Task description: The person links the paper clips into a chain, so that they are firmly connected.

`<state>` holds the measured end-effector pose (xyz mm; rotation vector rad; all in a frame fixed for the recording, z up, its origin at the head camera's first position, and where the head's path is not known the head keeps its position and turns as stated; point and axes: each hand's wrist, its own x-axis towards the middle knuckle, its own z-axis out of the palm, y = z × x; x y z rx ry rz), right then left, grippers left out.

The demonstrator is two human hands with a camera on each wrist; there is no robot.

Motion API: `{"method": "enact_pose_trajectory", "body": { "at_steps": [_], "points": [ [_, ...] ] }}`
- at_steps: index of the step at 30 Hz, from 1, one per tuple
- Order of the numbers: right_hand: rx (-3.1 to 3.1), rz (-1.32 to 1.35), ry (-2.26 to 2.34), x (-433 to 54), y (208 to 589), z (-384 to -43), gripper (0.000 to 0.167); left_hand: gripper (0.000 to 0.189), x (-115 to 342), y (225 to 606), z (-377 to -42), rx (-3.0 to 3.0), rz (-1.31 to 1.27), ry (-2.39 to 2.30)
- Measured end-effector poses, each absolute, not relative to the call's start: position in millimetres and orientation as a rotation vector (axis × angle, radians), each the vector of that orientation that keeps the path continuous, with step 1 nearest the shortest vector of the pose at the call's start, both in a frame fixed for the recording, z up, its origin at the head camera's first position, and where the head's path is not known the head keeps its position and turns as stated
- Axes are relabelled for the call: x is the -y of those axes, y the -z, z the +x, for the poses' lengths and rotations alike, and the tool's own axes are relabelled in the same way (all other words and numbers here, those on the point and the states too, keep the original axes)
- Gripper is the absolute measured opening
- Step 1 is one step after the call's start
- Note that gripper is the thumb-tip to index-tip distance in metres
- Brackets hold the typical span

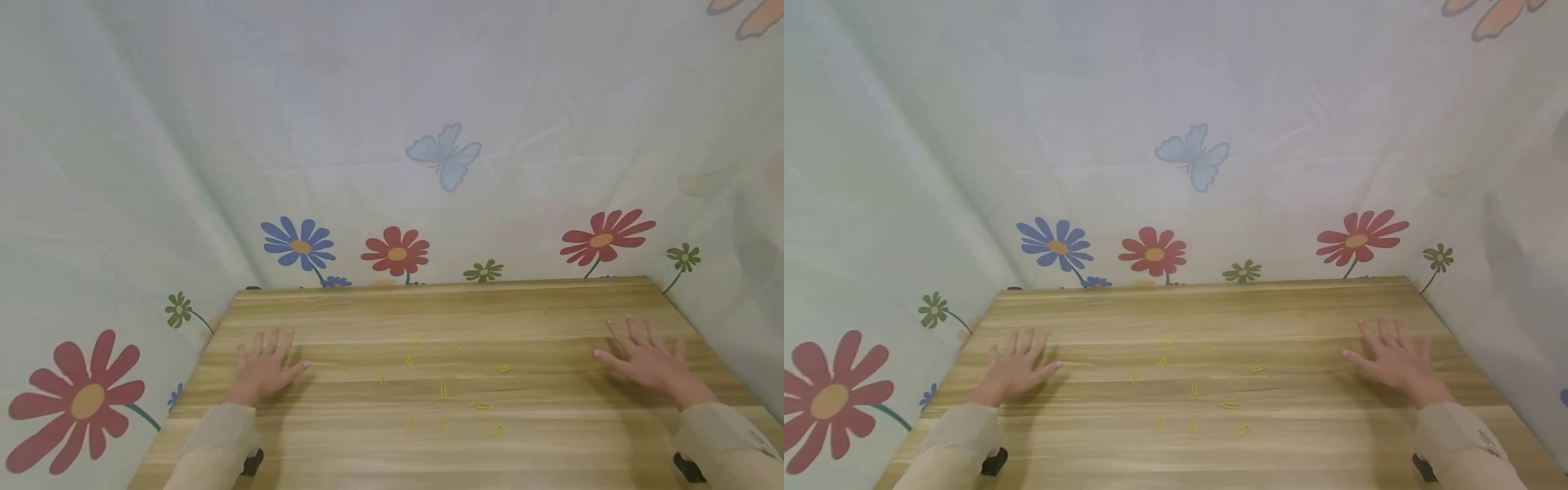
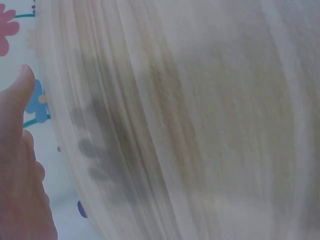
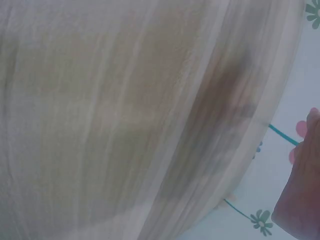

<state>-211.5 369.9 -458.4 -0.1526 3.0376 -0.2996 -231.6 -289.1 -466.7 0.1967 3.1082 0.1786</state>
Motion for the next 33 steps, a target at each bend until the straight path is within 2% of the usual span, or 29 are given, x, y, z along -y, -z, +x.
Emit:
{"method": "enact_pose_trajectory", "body": {
  "at_steps": [21,33],
  "points": [
    [-3.036,-0.243,0.309,-327,445,-219,0.085,0.076,246,457,-236,-3.074,0.347,-0.241],
    [-3.089,-0.415,0.384,-299,439,-221,0.083,0.075,225,459,-235,-3.105,0.498,-0.265]
  ]
}}
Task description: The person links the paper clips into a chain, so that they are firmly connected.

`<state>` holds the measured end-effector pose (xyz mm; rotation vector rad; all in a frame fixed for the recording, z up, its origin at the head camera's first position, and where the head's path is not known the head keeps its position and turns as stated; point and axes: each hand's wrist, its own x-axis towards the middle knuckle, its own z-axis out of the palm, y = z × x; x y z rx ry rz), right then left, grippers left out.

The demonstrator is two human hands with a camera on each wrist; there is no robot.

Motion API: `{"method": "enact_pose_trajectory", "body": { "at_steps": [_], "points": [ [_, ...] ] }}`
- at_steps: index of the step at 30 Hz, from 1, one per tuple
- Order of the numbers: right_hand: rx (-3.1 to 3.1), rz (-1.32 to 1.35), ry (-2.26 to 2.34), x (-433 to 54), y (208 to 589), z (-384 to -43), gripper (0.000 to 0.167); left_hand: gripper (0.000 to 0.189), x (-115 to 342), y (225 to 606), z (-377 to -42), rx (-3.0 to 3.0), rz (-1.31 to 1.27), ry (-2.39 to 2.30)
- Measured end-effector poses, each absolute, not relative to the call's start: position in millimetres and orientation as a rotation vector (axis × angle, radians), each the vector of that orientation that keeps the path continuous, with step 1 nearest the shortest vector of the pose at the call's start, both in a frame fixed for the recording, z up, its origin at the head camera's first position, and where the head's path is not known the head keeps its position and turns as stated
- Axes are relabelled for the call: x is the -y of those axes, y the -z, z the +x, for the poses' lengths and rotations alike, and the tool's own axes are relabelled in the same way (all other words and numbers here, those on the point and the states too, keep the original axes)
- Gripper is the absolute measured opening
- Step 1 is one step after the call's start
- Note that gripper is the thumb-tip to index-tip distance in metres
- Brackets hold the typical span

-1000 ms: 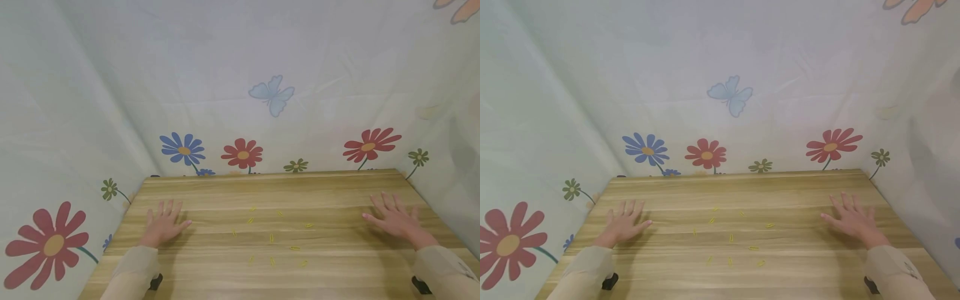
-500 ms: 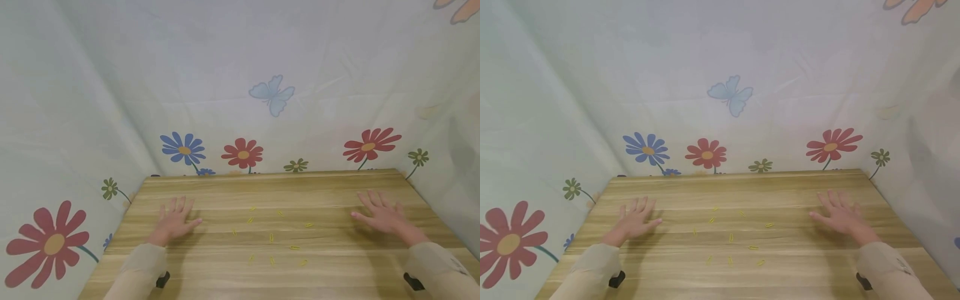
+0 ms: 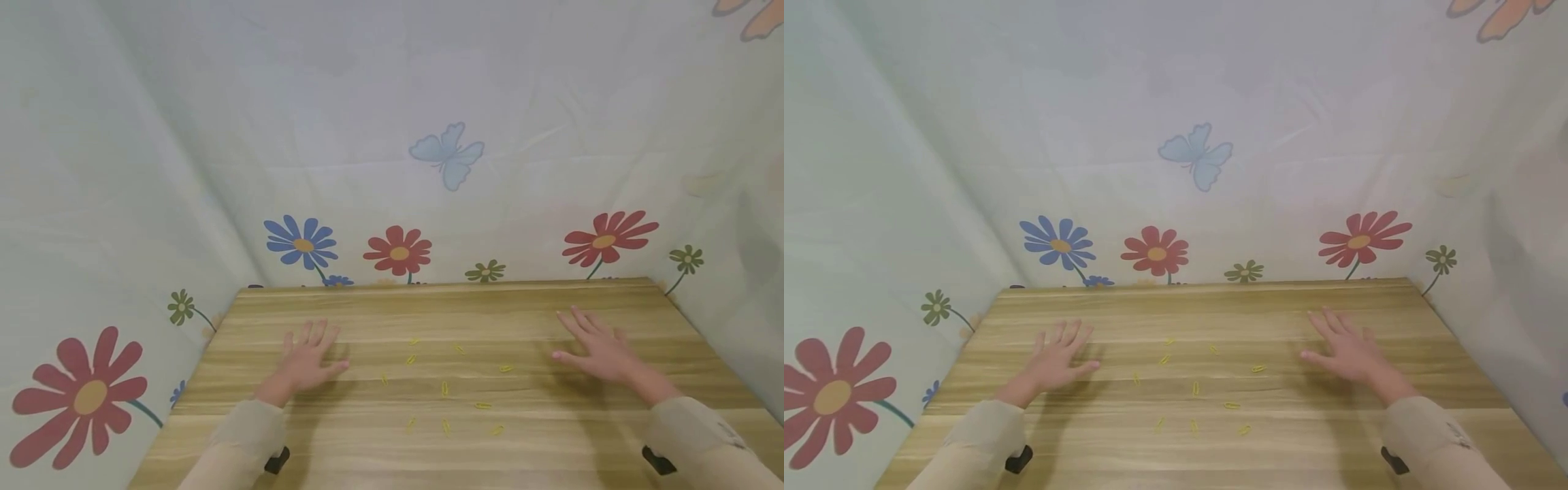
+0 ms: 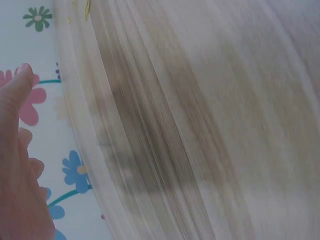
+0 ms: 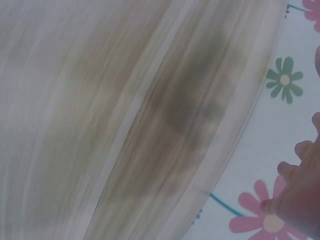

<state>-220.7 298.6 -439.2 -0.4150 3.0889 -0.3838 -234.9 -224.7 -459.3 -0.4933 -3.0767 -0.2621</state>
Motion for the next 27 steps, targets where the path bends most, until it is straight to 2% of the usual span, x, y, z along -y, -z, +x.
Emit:
{"method": "enact_pose_trajectory", "body": {
  "at_steps": [11,27],
  "points": [
    [-3.112,-0.660,0.522,-275,446,-226,0.068,0.067,198,469,-231,3.005,-0.647,0.311],
    [-3.153,-0.771,0.577,-243,462,-226,0.040,0.032,166,484,-224,2.859,-0.783,0.369]
  ]
}}
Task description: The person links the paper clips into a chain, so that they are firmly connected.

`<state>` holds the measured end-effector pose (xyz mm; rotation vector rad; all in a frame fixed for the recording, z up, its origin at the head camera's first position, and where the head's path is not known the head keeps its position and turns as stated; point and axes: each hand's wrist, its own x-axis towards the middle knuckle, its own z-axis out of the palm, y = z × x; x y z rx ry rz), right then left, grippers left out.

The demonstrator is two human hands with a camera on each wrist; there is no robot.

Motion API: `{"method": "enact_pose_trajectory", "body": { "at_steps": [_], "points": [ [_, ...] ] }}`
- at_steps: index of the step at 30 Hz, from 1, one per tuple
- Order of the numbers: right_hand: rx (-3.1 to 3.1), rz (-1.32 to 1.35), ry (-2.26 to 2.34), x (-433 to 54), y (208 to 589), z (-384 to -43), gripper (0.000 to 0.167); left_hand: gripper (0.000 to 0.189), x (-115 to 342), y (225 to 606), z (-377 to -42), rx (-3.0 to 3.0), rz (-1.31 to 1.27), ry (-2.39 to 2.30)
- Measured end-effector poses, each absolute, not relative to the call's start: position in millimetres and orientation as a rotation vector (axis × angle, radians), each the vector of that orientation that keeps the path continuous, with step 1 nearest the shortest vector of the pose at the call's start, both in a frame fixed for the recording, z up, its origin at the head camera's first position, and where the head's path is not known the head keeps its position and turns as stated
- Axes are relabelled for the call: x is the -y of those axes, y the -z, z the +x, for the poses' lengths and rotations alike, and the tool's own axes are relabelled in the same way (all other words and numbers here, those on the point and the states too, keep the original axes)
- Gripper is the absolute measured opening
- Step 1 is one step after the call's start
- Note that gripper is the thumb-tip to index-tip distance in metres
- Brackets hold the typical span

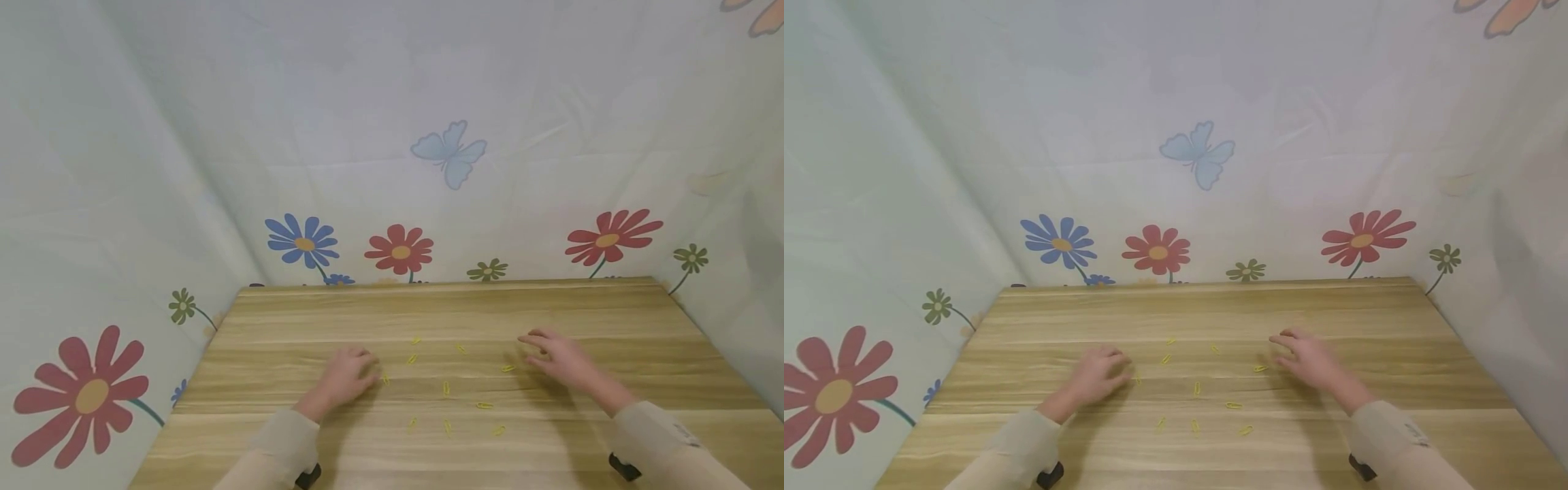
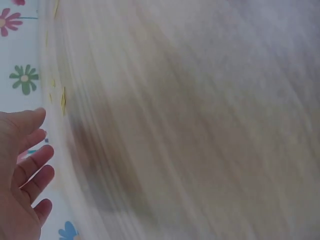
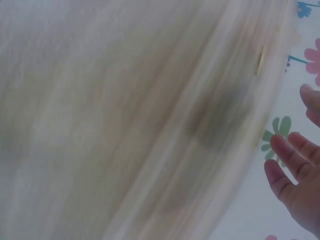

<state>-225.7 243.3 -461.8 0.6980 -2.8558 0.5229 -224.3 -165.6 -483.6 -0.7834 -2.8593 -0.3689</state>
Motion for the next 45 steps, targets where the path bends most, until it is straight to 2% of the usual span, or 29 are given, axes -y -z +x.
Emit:
{"method": "enact_pose_trajectory", "body": {
  "at_steps": [25,45],
  "points": [
    [2.915,0.626,-0.566,-226,490,-231,0.018,0.010,146,499,-223,2.751,-0.739,0.288],
    [2.944,0.552,-0.567,-220,494,-232,0.008,0.007,146,498,-223,2.823,-0.695,0.356]
  ]
}}
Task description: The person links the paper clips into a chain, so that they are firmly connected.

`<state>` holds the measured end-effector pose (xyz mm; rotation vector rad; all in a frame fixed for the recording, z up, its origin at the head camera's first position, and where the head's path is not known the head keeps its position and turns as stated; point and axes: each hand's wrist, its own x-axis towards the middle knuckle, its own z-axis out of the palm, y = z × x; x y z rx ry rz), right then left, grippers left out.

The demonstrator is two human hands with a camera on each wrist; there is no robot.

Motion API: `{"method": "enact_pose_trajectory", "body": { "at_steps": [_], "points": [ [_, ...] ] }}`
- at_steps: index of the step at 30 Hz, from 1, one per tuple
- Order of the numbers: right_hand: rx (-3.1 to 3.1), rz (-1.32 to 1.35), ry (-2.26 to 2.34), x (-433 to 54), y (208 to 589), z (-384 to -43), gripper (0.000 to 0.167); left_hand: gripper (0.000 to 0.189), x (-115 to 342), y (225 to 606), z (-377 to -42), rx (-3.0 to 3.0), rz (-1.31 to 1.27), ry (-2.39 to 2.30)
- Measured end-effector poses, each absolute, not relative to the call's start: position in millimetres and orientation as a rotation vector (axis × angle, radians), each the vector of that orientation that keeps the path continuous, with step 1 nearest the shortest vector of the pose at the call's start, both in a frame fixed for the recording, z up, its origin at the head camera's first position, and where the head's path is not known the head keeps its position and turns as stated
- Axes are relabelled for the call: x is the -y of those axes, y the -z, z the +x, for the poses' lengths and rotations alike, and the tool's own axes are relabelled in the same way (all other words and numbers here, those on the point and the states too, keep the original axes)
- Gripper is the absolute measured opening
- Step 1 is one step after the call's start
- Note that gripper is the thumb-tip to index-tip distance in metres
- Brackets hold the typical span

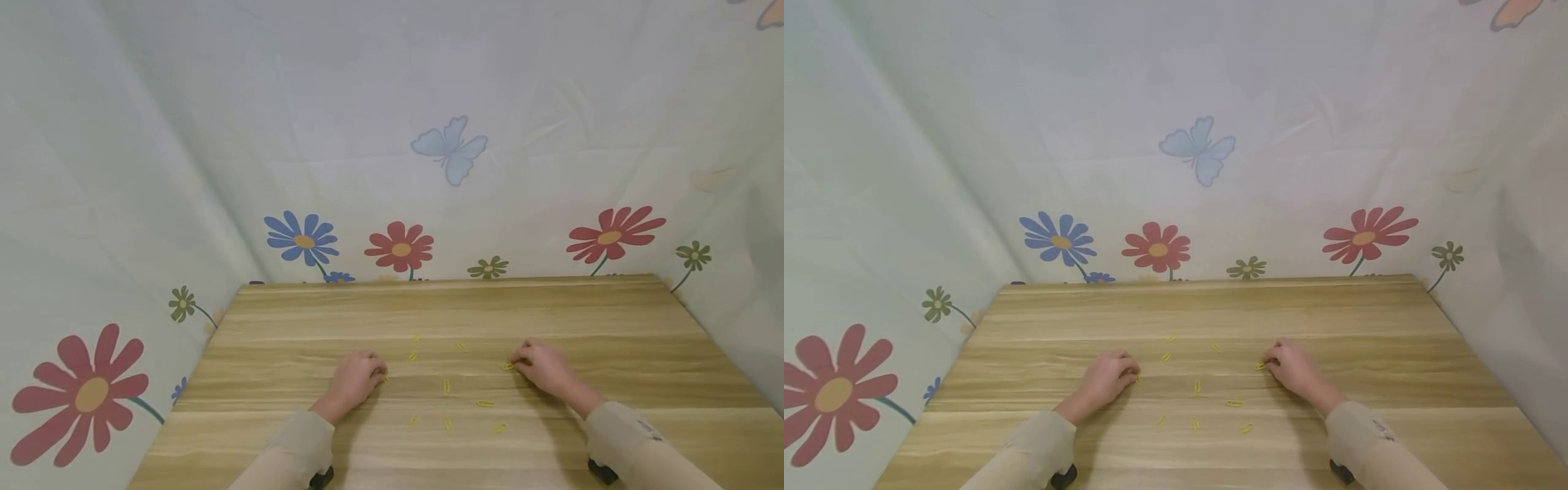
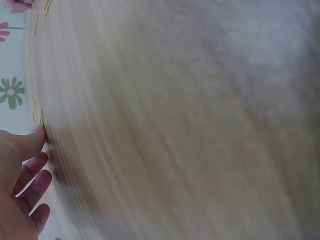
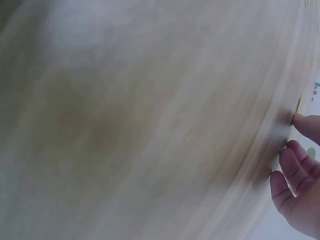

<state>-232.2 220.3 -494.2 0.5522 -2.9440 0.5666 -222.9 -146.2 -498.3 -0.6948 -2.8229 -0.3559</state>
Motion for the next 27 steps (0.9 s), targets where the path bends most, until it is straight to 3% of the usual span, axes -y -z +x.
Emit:
{"method": "enact_pose_trajectory", "body": {
  "at_steps": [27],
  "points": [
    [2.925,0.572,-0.560,-218.9,496.8,-233.0,0.009,0.011,147.1,492.3,-223.6,2.990,-0.790,0.252]
  ]
}}
